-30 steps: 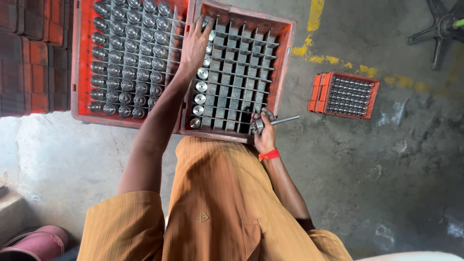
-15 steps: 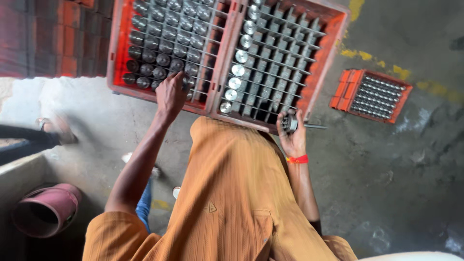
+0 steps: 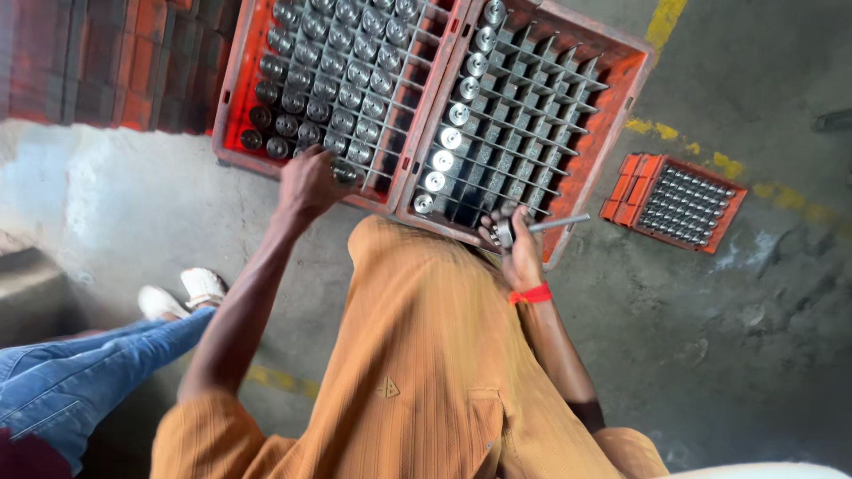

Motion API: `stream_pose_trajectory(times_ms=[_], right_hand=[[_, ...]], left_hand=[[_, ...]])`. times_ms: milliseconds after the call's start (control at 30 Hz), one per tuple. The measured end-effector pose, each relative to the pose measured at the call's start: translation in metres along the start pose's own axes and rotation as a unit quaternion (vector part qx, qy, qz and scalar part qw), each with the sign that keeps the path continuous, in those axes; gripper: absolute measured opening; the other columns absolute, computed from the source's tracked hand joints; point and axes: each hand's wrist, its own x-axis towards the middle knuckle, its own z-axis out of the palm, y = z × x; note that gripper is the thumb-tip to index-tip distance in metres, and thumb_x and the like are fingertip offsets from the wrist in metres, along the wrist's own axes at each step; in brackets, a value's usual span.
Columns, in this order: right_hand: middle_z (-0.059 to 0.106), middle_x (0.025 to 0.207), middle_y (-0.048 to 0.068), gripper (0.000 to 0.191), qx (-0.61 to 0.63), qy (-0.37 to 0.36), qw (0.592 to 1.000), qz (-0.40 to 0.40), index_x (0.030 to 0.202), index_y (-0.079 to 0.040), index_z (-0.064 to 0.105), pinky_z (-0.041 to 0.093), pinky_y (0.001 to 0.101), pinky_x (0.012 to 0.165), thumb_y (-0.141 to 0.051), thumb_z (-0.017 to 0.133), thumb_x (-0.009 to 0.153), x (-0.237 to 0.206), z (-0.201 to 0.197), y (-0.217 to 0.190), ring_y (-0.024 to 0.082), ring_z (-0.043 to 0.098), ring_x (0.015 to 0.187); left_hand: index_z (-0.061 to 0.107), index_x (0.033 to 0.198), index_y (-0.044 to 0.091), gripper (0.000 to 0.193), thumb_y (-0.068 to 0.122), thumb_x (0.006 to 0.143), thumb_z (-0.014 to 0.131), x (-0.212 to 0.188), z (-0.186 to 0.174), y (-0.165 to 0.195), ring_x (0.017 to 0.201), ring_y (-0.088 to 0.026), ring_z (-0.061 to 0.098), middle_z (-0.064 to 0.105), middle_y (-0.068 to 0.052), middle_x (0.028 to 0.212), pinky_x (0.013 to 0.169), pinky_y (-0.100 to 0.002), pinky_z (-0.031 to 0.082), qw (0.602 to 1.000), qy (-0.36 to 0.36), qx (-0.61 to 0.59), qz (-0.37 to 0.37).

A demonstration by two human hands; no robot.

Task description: The person sits on the floor with divided trays of machined metal knobs. They pick up parts one at a time, thread each onto a metal rod gauge in their other hand, then place the part into a compartment of the tray, gradually filling the tray with checked parts.

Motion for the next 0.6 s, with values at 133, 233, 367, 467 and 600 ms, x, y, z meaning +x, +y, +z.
stream_pose_trajectory(times_ms=[133, 233, 367, 467, 600], right_hand=[[0.067, 0.096, 0.011, 0.025, 0.029, -0.001, 0.999, -0.024, 0.107, -0.004, 0.059, 0.06, 0.0428, 0.081, -0.028, 0.053, 0.109, -0.008, -0.025, 0.009, 0.028, 0.071, 0.095], [0.069, 0.092, 0.011, 0.019, -0.003, 0.035, 0.999, -0.021, 0.11, -0.004, 0.061, 0.057, 0.0388, 0.081, -0.021, 0.052, 0.107, 0.004, -0.024, 0.015, 0.026, 0.072, 0.093], [0.069, 0.09, 0.01, 0.014, 0.025, 0.032, 0.998, -0.057, 0.115, -0.003, 0.061, 0.055, 0.0379, 0.084, -0.013, 0.058, 0.105, 0.02, 0.003, 0.013, 0.025, 0.069, 0.088], [0.065, 0.089, 0.008, 0.015, 0.065, -0.024, 0.991, -0.117, 0.118, -0.005, 0.059, 0.058, 0.038, 0.093, -0.007, 0.06, 0.103, 0.023, 0.022, -0.003, 0.021, 0.067, 0.086], [0.06, 0.085, 0.006, 0.014, 0.105, -0.023, 0.981, -0.16, 0.114, -0.003, 0.057, 0.059, 0.0399, 0.092, -0.002, 0.063, 0.102, 0.016, 0.037, -0.022, 0.02, 0.065, 0.08]], left_hand=[[0.072, 0.1, 0.002, 0.043, 0.039, 0.08, 0.082, -0.016, -0.059, 0.0, 0.088, -0.022, 0.069, 0.068, -0.009, 0.097, 0.08, -0.041, 0.057, 0.962, 0.097, -0.229, 0.111], [0.061, 0.119, 0.008, 0.05, 0.034, 0.081, 0.079, 0.005, -0.031, 0.034, 0.102, -0.01, 0.068, 0.069, 0.0, 0.11, 0.091, -0.025, 0.055, 0.827, 0.135, -0.538, 0.091], [0.061, 0.089, -0.008, 0.036, 0.016, 0.101, 0.084, 0.017, 0.049, 0.105, 0.067, -0.023, 0.057, 0.062, -0.013, 0.078, 0.065, -0.038, 0.048, 0.831, -0.048, -0.55, -0.059], [0.066, 0.109, 0.001, 0.039, 0.028, 0.085, 0.081, 0.002, 0.078, 0.154, 0.079, -0.024, 0.073, 0.076, -0.013, 0.091, 0.073, -0.04, 0.06, 0.939, -0.051, -0.341, -0.01], [0.067, 0.11, 0.001, 0.038, 0.023, 0.081, 0.078, -0.024, 0.087, 0.205, 0.086, -0.039, 0.071, 0.074, -0.022, 0.091, 0.075, -0.05, 0.055, 0.963, -0.123, -0.24, -0.002]])
